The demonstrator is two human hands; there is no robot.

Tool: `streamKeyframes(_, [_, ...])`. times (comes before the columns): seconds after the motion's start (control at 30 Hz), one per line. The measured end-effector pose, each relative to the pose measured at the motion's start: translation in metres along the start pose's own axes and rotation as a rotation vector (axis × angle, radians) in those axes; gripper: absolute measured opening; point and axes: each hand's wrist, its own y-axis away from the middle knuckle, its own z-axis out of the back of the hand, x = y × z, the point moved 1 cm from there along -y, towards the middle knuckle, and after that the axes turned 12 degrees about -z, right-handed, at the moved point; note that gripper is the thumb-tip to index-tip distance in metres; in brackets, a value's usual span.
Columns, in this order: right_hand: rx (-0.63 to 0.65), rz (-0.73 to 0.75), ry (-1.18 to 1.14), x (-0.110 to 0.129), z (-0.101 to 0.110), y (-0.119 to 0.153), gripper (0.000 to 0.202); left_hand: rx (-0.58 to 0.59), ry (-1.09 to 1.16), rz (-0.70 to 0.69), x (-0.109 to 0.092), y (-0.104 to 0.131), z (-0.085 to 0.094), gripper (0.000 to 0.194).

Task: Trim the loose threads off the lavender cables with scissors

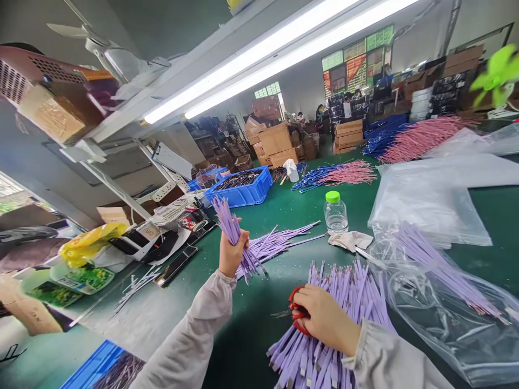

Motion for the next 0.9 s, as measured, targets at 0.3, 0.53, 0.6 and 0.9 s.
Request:
streamKeyframes(0.3, [0.0,-0.011,0.015,0.003,0.001,0.001,0.016,-0.063,0.005,-0.016,0.004,0.017,0.005,0.032])
streamKeyframes(0.53, [0.008,-0.034,0.033,0.001,0.001,0.0,0.016,-0.059,-0.028,0.055,-0.001,0.025,0.008,0.036])
streamKeyframes(0.6, [0.016,-0.037,0.033,0.002,0.002,0.001,0.017,-0.047,-0.032,0.07,0.004,0.028,0.009,0.033])
streamKeyframes(0.9, [0.04,-0.066,0.036,0.007,0.005,0.001,0.016,-0.07,-0.018,0.126,0.012,0.041,0.007,0.031])
